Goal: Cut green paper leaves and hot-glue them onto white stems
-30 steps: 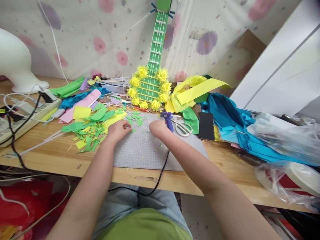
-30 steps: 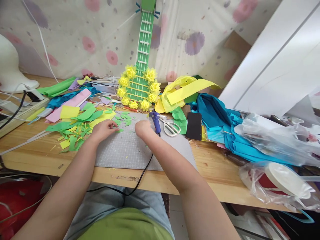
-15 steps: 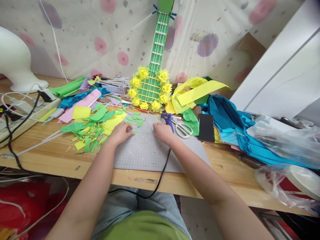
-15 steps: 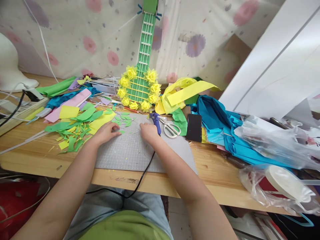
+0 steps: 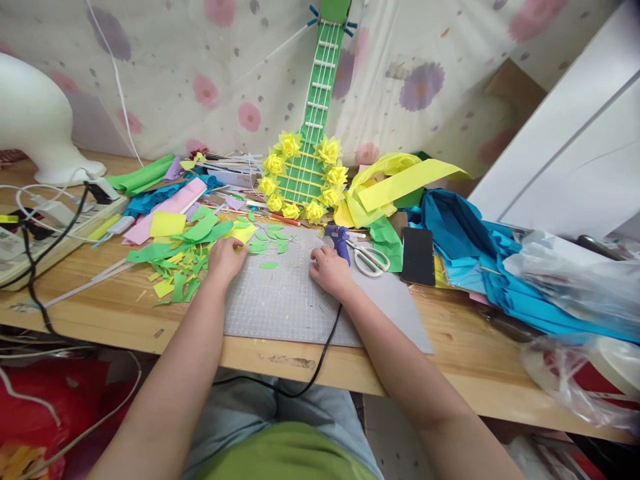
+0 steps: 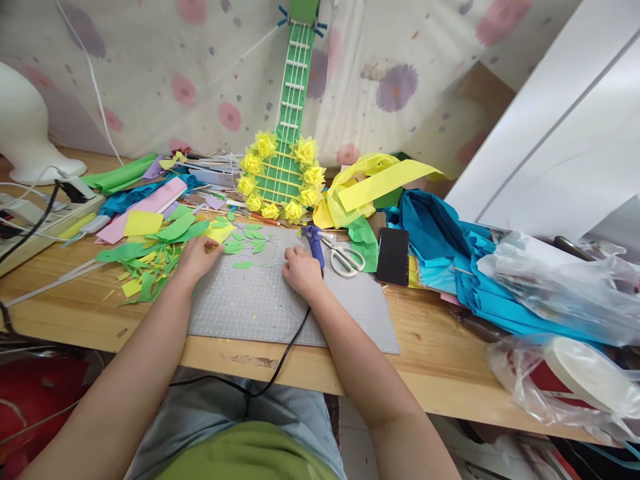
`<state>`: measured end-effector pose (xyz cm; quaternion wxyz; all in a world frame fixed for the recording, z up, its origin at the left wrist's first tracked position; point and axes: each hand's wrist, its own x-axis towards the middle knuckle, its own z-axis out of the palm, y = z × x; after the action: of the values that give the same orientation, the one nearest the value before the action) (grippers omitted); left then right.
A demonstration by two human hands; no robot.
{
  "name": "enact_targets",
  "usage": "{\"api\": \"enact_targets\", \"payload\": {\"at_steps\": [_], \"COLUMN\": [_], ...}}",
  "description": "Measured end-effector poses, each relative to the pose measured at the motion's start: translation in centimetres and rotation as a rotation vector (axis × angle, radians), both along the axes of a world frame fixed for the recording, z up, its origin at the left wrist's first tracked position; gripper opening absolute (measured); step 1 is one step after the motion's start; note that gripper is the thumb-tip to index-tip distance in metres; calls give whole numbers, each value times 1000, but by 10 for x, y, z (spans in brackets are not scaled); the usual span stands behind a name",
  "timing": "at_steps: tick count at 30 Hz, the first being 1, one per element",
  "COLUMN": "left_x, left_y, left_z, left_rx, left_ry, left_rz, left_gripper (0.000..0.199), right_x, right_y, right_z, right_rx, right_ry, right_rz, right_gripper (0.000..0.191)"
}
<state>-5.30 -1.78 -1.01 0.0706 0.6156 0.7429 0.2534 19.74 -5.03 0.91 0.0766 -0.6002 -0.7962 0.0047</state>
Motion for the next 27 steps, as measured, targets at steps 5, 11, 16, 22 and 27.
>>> {"api": "enact_targets", "payload": {"at_steps": [5, 11, 16, 22, 27], "left_x": [-1, -3, -5, -1, -3], "left_y": [0, -1, 1, 0, 1], "left_z": [1, -1, -1, 0, -1], "left_rx": [-38, -35, -61, -58, -65], "left_ry": [-31, -44, -52, -68, -68], "left_rz": [8, -11, -34, -89, -90], "left_gripper": [14, 15, 22, 27, 25], "right_x": [-13, -47, -67, -79, -79], "right_y": [4, 26, 37, 50, 48], "right_z": [3, 10, 2, -6, -1], "right_rx": [44, 5, -7, -27, -1], "right_ry": [88, 65, 28, 14, -26], "right_rz": [102, 277, 273, 272, 357], "right_gripper": [25, 28, 24, 17, 20]}}
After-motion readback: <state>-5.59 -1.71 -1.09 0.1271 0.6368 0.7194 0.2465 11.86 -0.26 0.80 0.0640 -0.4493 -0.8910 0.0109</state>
